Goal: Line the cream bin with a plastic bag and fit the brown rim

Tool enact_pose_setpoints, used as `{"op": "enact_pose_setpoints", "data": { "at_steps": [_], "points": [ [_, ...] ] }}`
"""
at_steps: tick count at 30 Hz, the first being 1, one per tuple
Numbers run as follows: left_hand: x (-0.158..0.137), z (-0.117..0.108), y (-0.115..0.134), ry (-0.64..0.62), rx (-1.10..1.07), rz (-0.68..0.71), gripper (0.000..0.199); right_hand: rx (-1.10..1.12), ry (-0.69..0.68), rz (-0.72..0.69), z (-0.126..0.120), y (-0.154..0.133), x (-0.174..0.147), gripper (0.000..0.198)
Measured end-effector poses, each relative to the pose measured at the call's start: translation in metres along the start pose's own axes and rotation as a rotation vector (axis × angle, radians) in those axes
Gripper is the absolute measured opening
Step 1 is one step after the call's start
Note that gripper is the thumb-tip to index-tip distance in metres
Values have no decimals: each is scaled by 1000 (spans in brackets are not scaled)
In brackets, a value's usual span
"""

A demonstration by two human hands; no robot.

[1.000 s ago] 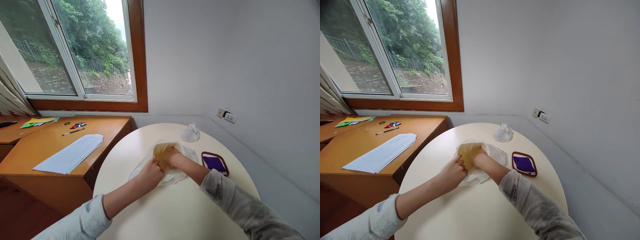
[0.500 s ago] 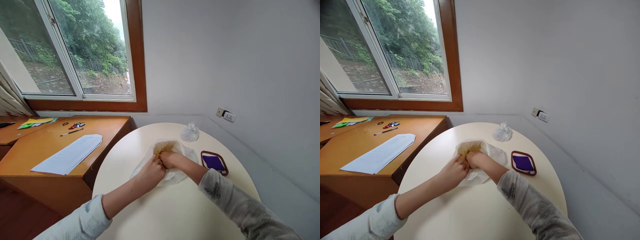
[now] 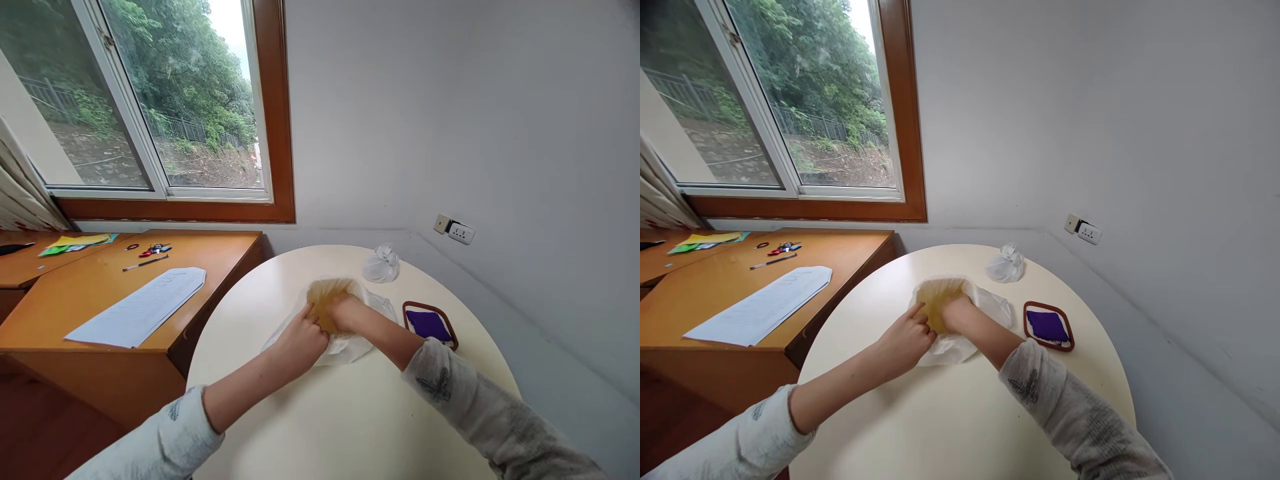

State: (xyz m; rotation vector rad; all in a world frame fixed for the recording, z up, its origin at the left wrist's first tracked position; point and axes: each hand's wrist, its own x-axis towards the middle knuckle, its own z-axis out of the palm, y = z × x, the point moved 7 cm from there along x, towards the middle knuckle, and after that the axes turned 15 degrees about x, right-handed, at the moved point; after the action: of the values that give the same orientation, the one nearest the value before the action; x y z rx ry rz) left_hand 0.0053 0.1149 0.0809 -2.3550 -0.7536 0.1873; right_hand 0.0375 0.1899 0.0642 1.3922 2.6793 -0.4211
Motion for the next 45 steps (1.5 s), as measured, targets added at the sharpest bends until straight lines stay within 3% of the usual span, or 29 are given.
{"op": "enact_pose_setpoints", "data": {
  "at_steps": [3, 6, 9, 14, 17, 20, 22, 24, 28, 32, 36, 38, 42, 45],
  "points": [
    [-3, -5, -7, 6, -41, -33, 10, -10, -80, 57, -17, -4, -19, 8],
    [-7, -11, -18, 4, -120, -88, 10, 35, -46, 48, -38, -6, -46, 18],
    [-9, -12, -27, -26, -200, -134, 12, 197, 7, -44, -48, -6, -71, 29],
    [-11, -8, -35, 4, -301, -163, 8, 297, 126, -257, -36, -5, -89, 25],
    [-10, 1, -36, -4, -302, -189, 9, 203, 283, -263, -23, 3, -82, 10],
    [-10, 9, -36, -7, -294, -214, 10, 93, 392, -237, -12, 8, -74, 9],
    [-12, 7, -36, 34, -312, -217, 17, 71, 422, -238, -10, 7, -74, 7],
    [-17, 1, -36, 96, -360, -222, 36, 120, 445, -271, -13, 5, -79, 12],
    [-32, -7, -48, 173, -549, -321, 72, 324, 572, -265, -36, 11, -98, 56],
    [-41, 0, -61, 162, -646, -388, 59, 420, 671, -156, -47, 32, -106, 48],
    [-42, 13, -60, 117, -596, -303, 29, 399, 595, -207, -33, 37, -102, 30],
    [-42, 16, -62, 134, -537, -311, 26, 403, 568, -232, -25, 38, -100, 26],
    [-41, 8, -62, 215, -418, -313, 31, 392, 595, -270, -17, 39, -104, 27],
    [-41, -13, -51, 372, -344, -240, 28, 373, 609, -292, -15, 39, -111, 29]
  ]
}}
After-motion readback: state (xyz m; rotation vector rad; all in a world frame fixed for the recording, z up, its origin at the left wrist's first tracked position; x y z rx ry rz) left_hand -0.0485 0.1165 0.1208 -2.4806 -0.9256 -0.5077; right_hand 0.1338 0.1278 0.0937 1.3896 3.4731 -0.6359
